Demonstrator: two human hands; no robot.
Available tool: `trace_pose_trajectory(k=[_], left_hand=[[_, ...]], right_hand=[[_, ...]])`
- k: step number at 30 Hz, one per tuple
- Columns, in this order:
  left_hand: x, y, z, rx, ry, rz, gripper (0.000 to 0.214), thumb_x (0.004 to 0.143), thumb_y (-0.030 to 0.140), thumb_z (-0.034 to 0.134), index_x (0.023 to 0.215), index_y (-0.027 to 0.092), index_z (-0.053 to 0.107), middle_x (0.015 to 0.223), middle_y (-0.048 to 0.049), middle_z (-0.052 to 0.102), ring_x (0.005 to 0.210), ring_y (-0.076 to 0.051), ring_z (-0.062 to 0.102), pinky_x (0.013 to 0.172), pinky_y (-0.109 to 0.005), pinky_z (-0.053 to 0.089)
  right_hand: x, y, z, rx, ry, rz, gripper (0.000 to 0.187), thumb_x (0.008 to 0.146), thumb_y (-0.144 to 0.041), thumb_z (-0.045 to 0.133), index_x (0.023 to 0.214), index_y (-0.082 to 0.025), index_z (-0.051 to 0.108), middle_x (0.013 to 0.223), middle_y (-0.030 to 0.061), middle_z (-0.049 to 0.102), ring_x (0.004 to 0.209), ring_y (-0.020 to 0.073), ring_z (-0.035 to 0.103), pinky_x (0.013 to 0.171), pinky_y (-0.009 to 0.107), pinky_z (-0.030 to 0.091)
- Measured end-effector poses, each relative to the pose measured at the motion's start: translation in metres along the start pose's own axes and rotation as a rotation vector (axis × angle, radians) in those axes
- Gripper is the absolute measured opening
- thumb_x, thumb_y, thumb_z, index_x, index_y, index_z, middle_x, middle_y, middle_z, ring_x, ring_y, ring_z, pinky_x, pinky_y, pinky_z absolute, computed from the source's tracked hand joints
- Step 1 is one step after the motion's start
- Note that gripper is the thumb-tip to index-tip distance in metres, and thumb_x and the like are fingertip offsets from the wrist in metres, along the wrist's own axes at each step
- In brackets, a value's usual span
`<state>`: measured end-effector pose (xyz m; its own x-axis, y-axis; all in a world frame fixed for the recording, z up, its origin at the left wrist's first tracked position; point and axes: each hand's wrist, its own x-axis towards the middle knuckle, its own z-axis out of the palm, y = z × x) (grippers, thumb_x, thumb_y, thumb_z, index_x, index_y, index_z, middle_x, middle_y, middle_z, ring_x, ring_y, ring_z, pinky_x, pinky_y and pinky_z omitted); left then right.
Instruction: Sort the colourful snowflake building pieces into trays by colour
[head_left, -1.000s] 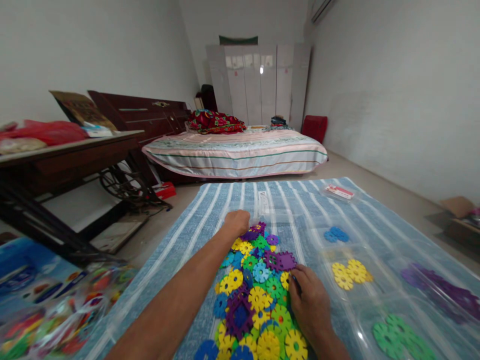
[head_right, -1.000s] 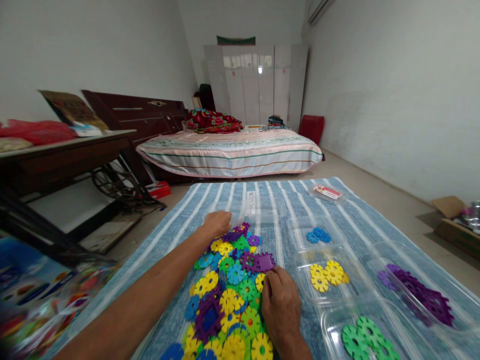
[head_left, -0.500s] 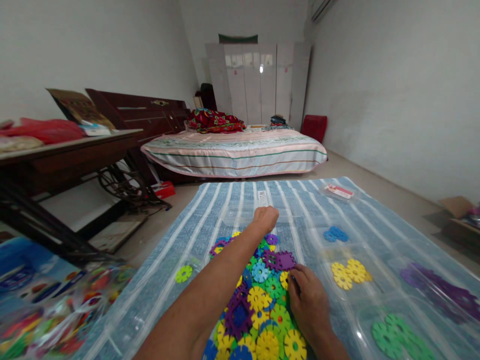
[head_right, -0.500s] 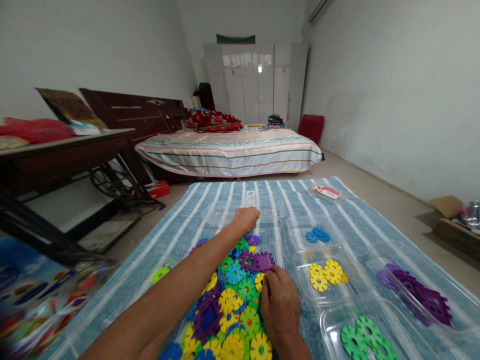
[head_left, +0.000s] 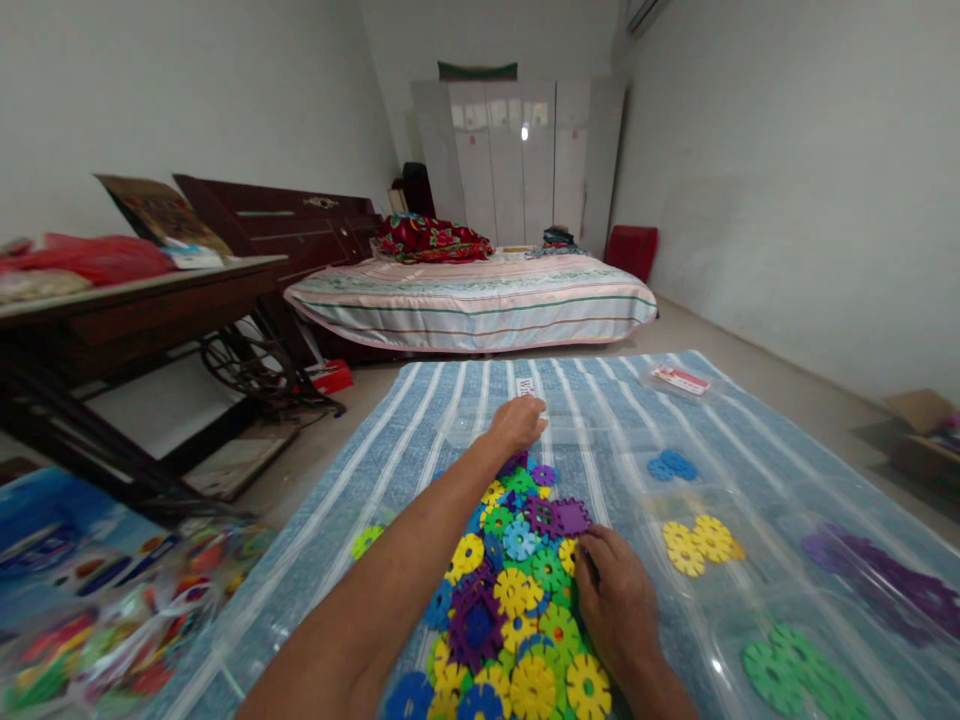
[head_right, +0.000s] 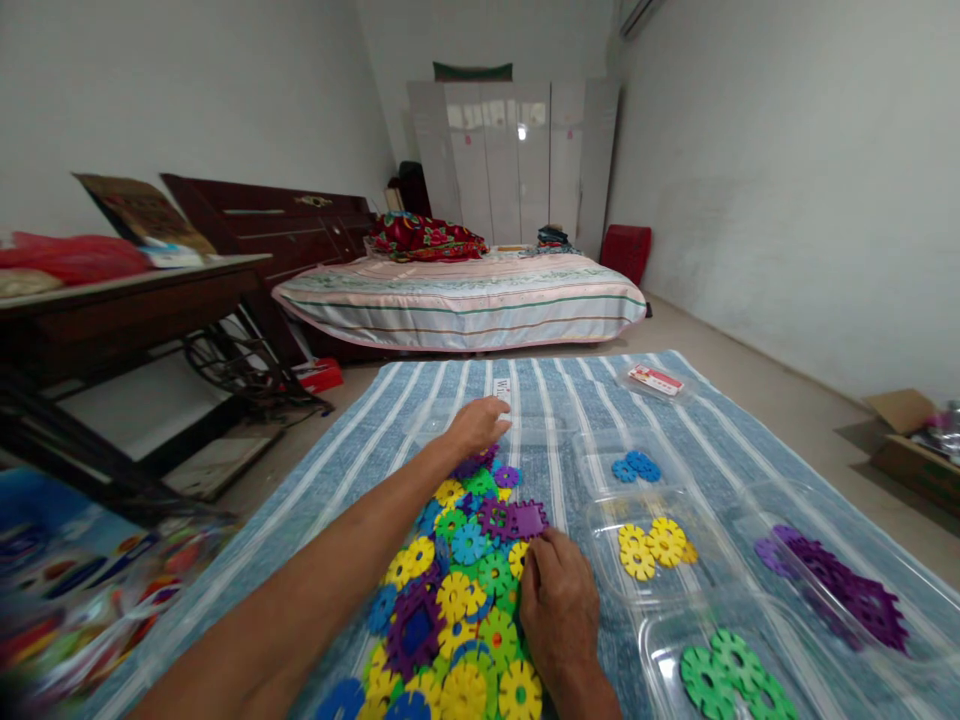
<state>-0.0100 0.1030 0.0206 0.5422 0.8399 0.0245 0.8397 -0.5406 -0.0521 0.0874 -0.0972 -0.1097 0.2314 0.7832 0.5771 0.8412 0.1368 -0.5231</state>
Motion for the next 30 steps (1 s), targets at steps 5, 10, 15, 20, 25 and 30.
trace_pose_trajectory(k=[5,10,15,20,25,30], left_hand=[[-0.015,-0.038,-0.017,0.034,-0.067,-0.161,0.030,0.082,0.026,0.048,0.108,0.017,0.062,0.114,-0.0113,0.063,0.109,-0.023,0.056,0.091,-0.032,0.044],[-0.033,-0.053,-0.005,0.053,-0.201,-0.205,0.032,0.072,0.014,0.055,0.102,0.019,0.064,0.112,-0.0105,0.065,0.105,-0.023,0.059,0.086,-0.032,0.047],[-0.034,-0.055,0.015,0.069,-0.194,-0.221,0.026,0.076,0.011,0.049,0.094,0.018,0.066,0.107,-0.0126,0.066,0.103,-0.024,0.060,0.084,-0.034,0.048],[-0.029,-0.054,0.020,0.072,-0.134,-0.202,0.026,0.080,0.012,0.045,0.094,0.019,0.065,0.104,-0.0098,0.067,0.103,-0.022,0.059,0.084,-0.031,0.047],[-0.035,-0.034,0.015,0.079,-0.020,-0.179,0.029,0.085,0.019,0.040,0.107,0.015,0.059,0.114,-0.0122,0.061,0.110,-0.026,0.054,0.093,-0.037,0.042],[-0.043,-0.006,0.025,0.043,-0.069,-0.187,0.033,0.086,0.035,0.041,0.101,0.016,0.063,0.105,-0.0125,0.066,0.101,-0.028,0.059,0.086,-0.039,0.046]], right_hand=[[0.000,-0.001,-0.001,0.020,0.000,-0.008,0.023,0.088,-0.026,0.042,0.088,-0.020,0.064,0.097,0.0082,0.065,0.087,0.0189,0.059,0.077,0.033,0.048],[-0.001,0.000,-0.001,0.008,-0.008,-0.004,0.025,0.088,-0.027,0.041,0.088,-0.019,0.065,0.097,0.0081,0.065,0.088,0.0188,0.060,0.079,0.033,0.048],[-0.003,0.002,0.001,-0.014,-0.031,-0.001,0.023,0.088,-0.028,0.042,0.089,-0.020,0.064,0.099,0.0082,0.065,0.089,0.0196,0.060,0.079,0.034,0.048],[-0.004,0.004,0.001,-0.022,-0.028,-0.013,0.023,0.087,-0.028,0.042,0.089,-0.021,0.064,0.099,0.0075,0.066,0.088,0.0190,0.060,0.079,0.034,0.049],[-0.004,0.003,0.001,-0.005,-0.025,-0.010,0.023,0.088,-0.026,0.041,0.089,-0.021,0.064,0.099,0.0075,0.065,0.089,0.0195,0.059,0.080,0.034,0.048],[-0.003,0.001,0.001,0.006,-0.019,0.001,0.021,0.087,-0.026,0.043,0.088,-0.020,0.064,0.100,0.0075,0.065,0.089,0.0196,0.059,0.081,0.034,0.047]])
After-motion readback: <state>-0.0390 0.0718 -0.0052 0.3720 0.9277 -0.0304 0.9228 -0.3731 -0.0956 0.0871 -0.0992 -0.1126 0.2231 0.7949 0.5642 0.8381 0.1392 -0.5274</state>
